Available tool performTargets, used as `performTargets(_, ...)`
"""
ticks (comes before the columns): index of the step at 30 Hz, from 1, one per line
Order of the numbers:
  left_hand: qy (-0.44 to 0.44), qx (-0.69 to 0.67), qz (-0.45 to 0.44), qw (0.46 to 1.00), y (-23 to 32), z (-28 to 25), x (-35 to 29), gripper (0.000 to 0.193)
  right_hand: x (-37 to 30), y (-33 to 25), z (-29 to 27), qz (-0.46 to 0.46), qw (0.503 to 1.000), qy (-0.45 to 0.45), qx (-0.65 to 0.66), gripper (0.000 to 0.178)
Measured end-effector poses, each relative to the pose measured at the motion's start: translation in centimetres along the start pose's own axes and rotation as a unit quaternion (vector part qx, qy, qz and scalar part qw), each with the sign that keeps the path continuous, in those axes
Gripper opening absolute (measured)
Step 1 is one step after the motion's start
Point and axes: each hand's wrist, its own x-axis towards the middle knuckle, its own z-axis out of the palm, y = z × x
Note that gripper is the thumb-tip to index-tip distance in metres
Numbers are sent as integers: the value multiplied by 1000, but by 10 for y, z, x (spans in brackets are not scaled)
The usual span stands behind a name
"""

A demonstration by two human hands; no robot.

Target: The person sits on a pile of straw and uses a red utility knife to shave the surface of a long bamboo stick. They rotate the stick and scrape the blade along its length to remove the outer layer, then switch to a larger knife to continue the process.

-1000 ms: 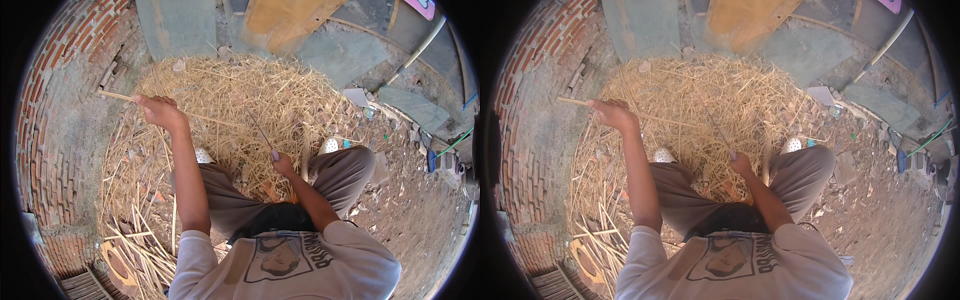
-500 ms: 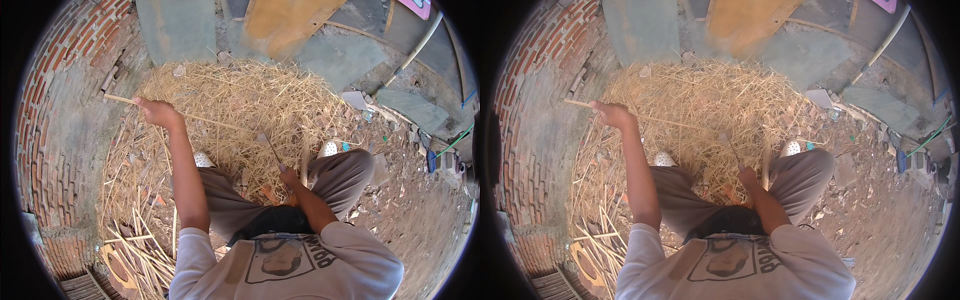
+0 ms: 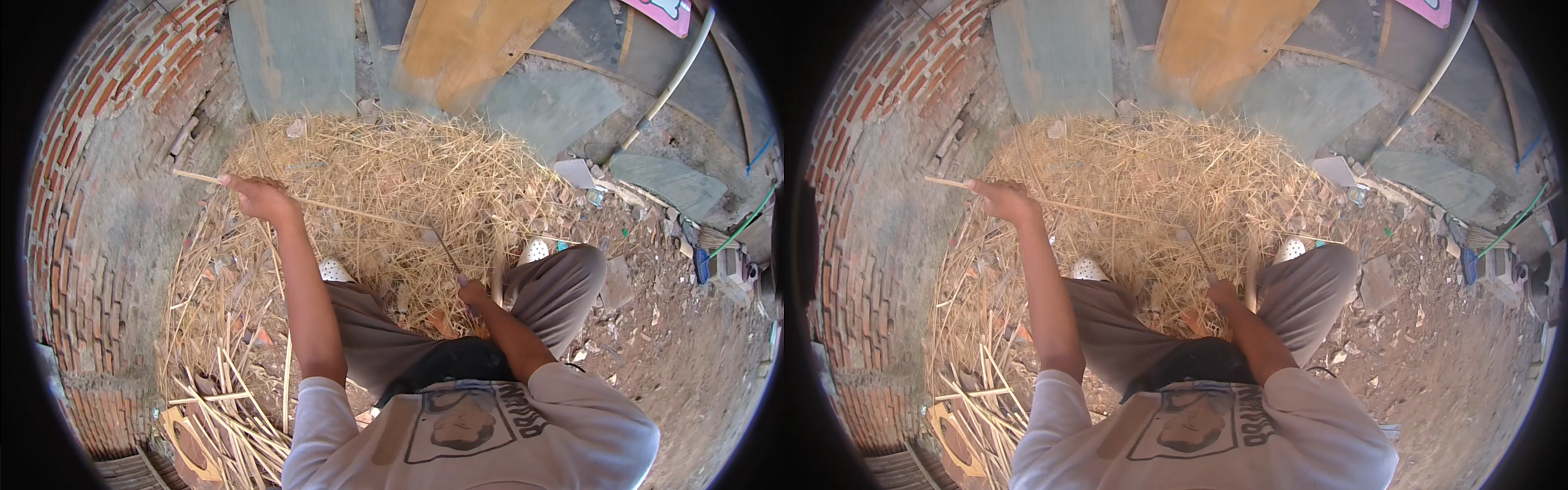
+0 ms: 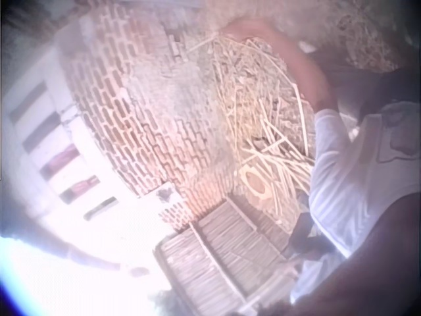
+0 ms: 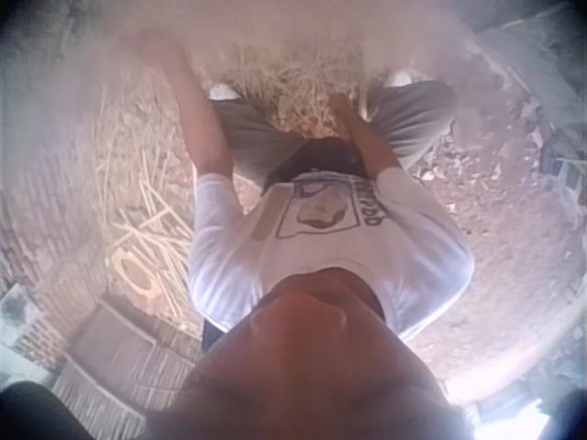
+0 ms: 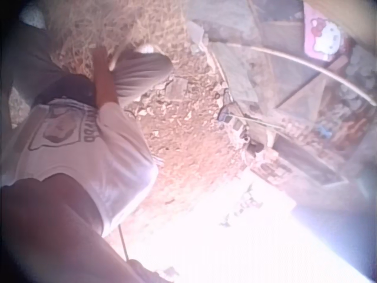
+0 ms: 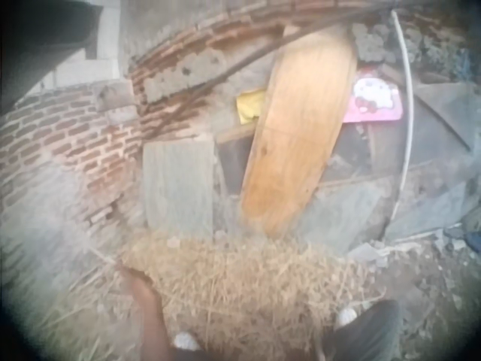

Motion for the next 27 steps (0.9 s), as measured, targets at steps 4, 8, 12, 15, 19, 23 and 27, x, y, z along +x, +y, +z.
performTargets(4,32,-44,4,999,31,-18,28,60,-5,-11,-13,-20,997,38,65,33)
performTargets(8,94,-84,-4,992,18,-79,66,62,-50,-53,-44,-74,991,16,108,31)
performTargets(12,128,-111,-28,985,9,-137,82,64,-146,-75,-111,-139,963,-8,231,32)
performTargets(15,84,-144,-13,986,7,-139,80,65,-228,-70,-173,-205,957,130,158,25)
performTargets(19,53,-211,-41,975,7,-142,76,65,-276,-27,-232,-247,888,389,3,22)
performTargets(23,-35,-339,-79,937,-3,-161,94,67,-269,53,-248,-148,868,474,-4,22)
performTargets(27,-158,-437,-110,879,-21,-165,102,70,-219,208,-213,-3,864,504,-16,32)
